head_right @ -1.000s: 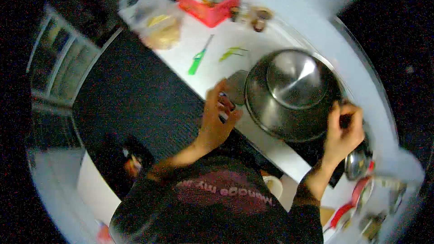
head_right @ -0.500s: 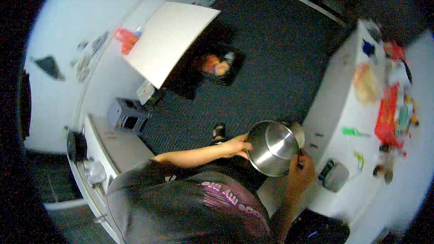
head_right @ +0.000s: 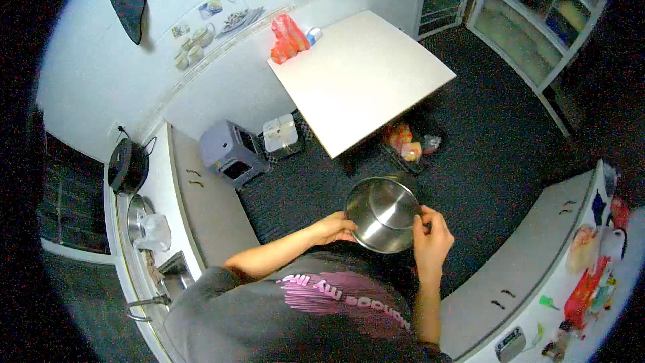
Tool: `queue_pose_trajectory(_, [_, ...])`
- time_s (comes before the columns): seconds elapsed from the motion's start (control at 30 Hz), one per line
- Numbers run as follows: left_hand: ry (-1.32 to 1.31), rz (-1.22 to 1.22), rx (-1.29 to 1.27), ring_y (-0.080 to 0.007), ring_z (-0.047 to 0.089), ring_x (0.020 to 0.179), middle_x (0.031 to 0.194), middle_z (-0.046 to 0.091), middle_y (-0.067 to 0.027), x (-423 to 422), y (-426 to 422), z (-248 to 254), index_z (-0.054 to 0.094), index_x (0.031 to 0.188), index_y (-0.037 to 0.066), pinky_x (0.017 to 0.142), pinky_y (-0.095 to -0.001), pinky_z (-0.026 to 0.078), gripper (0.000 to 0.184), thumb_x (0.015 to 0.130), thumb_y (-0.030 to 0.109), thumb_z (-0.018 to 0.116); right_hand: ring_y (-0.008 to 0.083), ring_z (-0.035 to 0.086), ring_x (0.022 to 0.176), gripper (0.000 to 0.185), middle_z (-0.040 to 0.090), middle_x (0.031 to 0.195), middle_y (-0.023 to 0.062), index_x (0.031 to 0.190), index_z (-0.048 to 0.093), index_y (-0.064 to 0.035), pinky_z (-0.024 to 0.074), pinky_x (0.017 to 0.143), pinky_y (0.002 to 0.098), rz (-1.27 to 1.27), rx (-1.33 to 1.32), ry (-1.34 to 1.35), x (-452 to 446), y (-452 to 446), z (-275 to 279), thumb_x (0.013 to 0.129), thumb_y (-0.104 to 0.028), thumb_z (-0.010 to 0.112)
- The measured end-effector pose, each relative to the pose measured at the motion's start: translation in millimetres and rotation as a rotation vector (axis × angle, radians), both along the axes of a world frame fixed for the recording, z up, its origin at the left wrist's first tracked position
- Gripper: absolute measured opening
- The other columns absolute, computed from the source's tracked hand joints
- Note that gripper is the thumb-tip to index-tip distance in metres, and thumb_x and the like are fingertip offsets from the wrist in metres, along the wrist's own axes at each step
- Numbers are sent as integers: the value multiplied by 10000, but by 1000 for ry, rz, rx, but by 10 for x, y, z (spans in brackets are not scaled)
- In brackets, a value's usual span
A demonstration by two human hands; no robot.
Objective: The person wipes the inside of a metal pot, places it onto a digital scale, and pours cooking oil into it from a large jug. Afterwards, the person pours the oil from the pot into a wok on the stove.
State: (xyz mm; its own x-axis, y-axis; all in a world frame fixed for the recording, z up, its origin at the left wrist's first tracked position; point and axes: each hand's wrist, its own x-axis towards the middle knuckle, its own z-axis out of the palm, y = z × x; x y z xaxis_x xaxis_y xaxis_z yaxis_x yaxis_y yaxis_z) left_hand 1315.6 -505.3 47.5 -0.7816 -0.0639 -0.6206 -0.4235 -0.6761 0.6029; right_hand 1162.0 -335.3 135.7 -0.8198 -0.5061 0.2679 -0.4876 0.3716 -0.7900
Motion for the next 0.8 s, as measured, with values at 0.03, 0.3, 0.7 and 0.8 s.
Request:
queue_pose_trajectory(0.03, [9, 16, -10, -204, 597, 884, 1072, 557, -131, 26, -112, -58, 408, 1180, -45, 760, -308, 525, 402, 801, 31, 518, 183, 619, 671, 129, 640, 914, 140, 741, 506, 5, 481, 519, 269, 32, -18, -2, -7, -175, 6, 736, -15, 634])
queue_pose_trajectory(0.3, [-16, 276, 113, -256, 613, 860, 1043, 565, -154, -404, -525, -244, 428, 1141, -33, 743, -371, 536, 358, 795, 27, 499, 241, 627, 712, 156, 646, 875, 138, 710, 483, -8, 476, 599, 309, 96, 67, 2, -608, -982, -192, 737, -26, 635])
queue_pose_trajectory(0.7, [22, 817, 166, -302, 548, 997, 1119, 491, -181, 127, -2080, -582, 341, 1201, -47, 856, -430, 488, 381, 841, 23, 444, 157, 586, 703, 166, 629, 773, 91, 814, 562, 7, 463, 601, 279, 638, 65, -182, -682, -3626, -816, 771, -129, 647])
queue_pose_trajectory(0.8, [-59, 891, 181, -322, 542, 1007, 1113, 491, -204, 283, -2740, -694, 340, 1202, -57, 840, -424, 501, 377, 839, 3, 423, 154, 591, 669, 227, 632, 758, 77, 884, 610, -7, 475, 593, 285, 718, 162, -502, -729, -4610, -942, 818, -224, 608])
